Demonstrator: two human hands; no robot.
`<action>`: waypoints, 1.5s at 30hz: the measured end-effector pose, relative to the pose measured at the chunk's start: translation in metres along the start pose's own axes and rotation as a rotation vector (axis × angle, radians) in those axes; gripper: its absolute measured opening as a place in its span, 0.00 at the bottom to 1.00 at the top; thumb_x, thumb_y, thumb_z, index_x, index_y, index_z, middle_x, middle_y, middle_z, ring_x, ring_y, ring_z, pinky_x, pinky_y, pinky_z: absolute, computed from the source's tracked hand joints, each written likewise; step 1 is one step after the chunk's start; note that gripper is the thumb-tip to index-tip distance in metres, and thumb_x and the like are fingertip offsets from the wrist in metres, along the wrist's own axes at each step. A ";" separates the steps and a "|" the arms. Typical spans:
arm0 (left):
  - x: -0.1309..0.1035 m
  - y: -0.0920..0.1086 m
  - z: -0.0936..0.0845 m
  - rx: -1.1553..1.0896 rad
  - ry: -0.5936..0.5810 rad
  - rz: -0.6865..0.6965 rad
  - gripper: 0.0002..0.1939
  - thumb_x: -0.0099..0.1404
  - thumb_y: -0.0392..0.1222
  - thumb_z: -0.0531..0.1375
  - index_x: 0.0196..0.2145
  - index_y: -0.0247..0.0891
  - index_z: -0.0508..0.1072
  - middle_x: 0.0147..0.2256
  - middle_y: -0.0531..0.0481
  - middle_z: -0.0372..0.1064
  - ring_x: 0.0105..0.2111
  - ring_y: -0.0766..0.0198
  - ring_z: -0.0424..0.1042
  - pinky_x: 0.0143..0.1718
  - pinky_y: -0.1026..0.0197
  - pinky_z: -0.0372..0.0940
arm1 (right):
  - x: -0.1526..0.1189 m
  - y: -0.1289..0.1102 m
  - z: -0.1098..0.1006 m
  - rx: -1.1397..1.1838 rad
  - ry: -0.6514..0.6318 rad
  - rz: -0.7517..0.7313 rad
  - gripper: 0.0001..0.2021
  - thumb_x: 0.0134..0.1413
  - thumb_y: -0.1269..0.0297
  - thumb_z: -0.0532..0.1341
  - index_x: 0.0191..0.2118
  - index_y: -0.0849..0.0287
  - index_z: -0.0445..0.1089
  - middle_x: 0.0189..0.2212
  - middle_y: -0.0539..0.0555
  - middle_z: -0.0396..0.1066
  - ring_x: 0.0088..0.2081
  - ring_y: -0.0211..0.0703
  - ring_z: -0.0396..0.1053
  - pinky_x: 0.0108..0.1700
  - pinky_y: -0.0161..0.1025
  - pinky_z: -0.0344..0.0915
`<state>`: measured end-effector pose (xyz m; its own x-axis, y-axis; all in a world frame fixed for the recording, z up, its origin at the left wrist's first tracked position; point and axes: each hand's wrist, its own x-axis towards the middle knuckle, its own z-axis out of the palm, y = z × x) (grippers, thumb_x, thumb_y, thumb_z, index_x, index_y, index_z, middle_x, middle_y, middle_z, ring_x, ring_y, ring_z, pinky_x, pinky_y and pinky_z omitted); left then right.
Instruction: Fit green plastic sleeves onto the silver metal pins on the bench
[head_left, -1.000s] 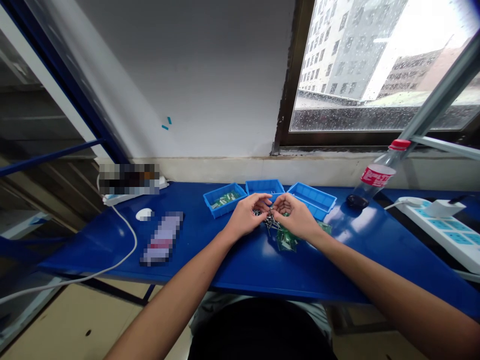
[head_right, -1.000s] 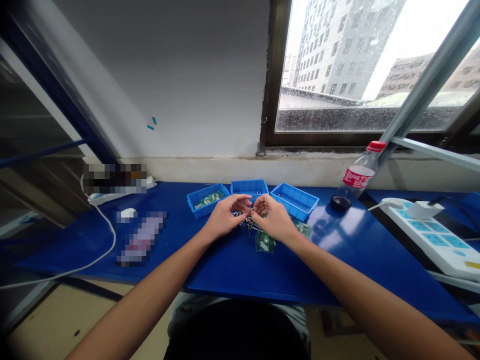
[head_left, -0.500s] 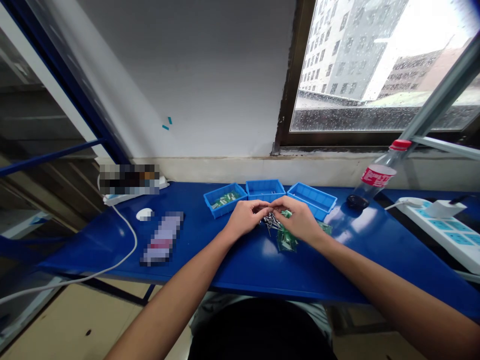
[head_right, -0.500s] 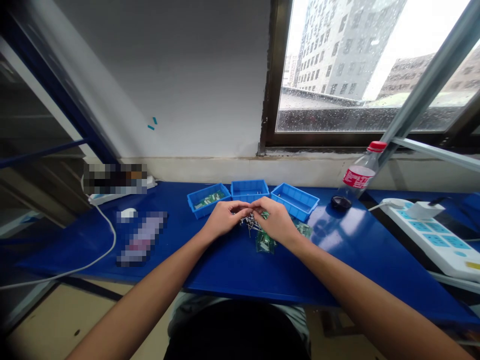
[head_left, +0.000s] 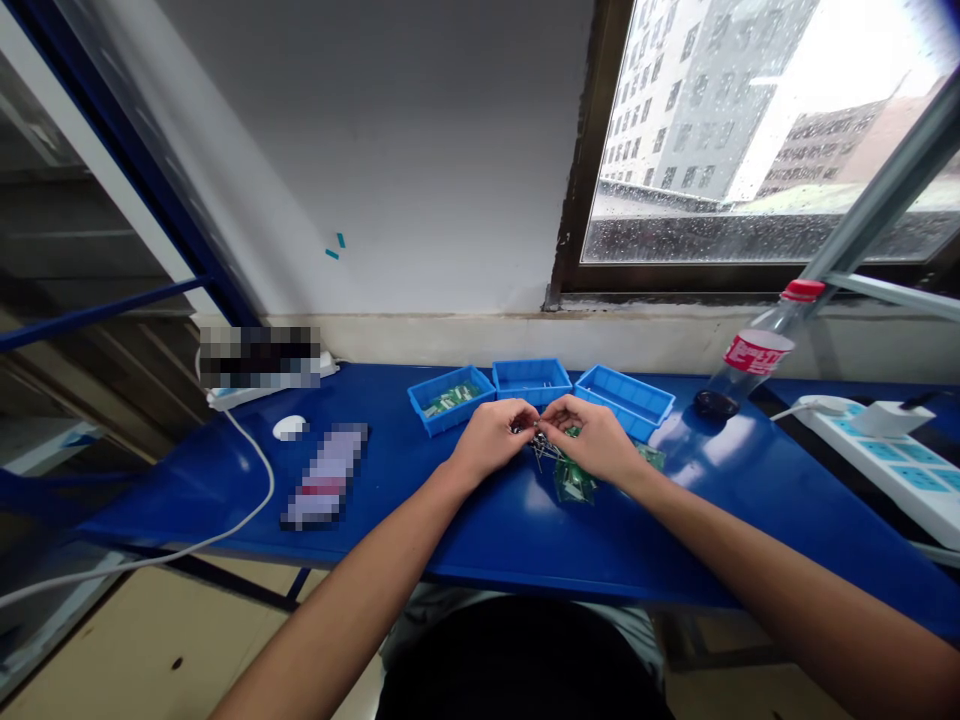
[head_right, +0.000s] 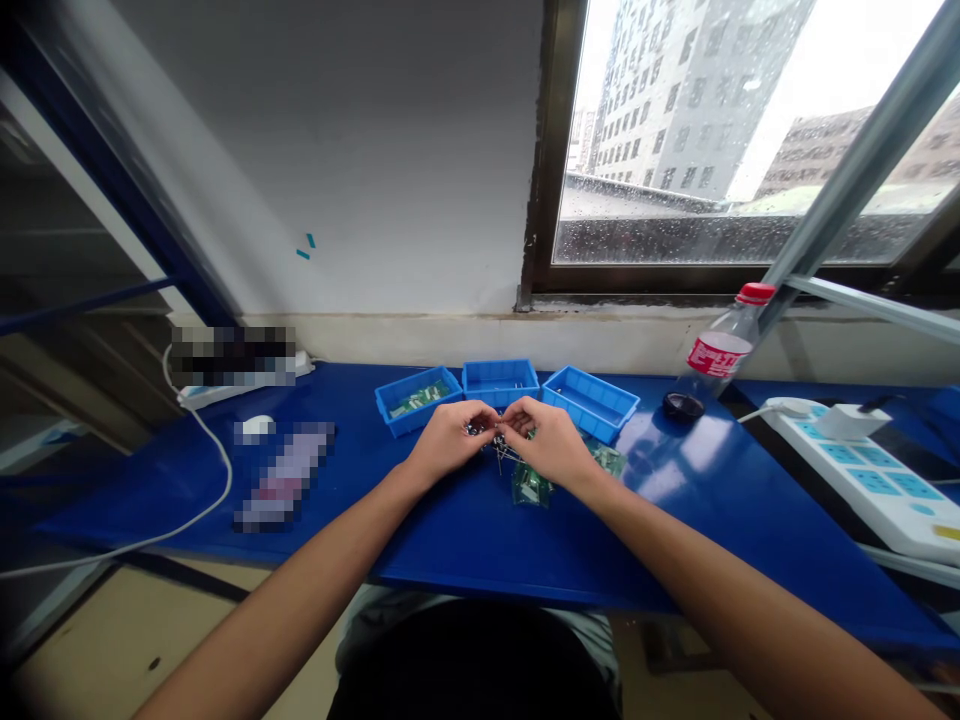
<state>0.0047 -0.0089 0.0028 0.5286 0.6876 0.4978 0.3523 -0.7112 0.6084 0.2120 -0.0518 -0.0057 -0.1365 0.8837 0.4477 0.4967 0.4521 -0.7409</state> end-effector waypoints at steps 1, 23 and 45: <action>0.000 0.000 0.000 -0.011 0.005 0.008 0.06 0.64 0.32 0.65 0.38 0.38 0.80 0.36 0.49 0.81 0.36 0.61 0.79 0.40 0.61 0.72 | 0.000 0.001 0.000 0.000 -0.001 -0.004 0.05 0.60 0.60 0.66 0.40 0.54 0.75 0.34 0.54 0.80 0.35 0.48 0.79 0.41 0.46 0.77; 0.002 0.007 -0.005 -0.136 -0.037 -0.168 0.12 0.71 0.46 0.65 0.45 0.41 0.86 0.41 0.48 0.85 0.40 0.54 0.83 0.43 0.58 0.73 | 0.001 -0.001 -0.003 -0.038 0.023 -0.066 0.05 0.64 0.64 0.62 0.42 0.53 0.76 0.41 0.55 0.81 0.40 0.50 0.80 0.46 0.48 0.76; 0.000 0.001 0.000 -0.129 0.034 0.026 0.23 0.66 0.31 0.65 0.58 0.40 0.76 0.47 0.47 0.83 0.42 0.59 0.83 0.45 0.57 0.77 | 0.002 0.010 0.004 0.121 0.029 0.044 0.10 0.61 0.55 0.68 0.41 0.54 0.73 0.36 0.55 0.81 0.38 0.50 0.80 0.44 0.48 0.78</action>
<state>0.0055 -0.0098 0.0036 0.5091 0.6755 0.5334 0.2354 -0.7054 0.6686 0.2133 -0.0455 -0.0141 -0.0910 0.9000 0.4264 0.3946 0.4257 -0.8143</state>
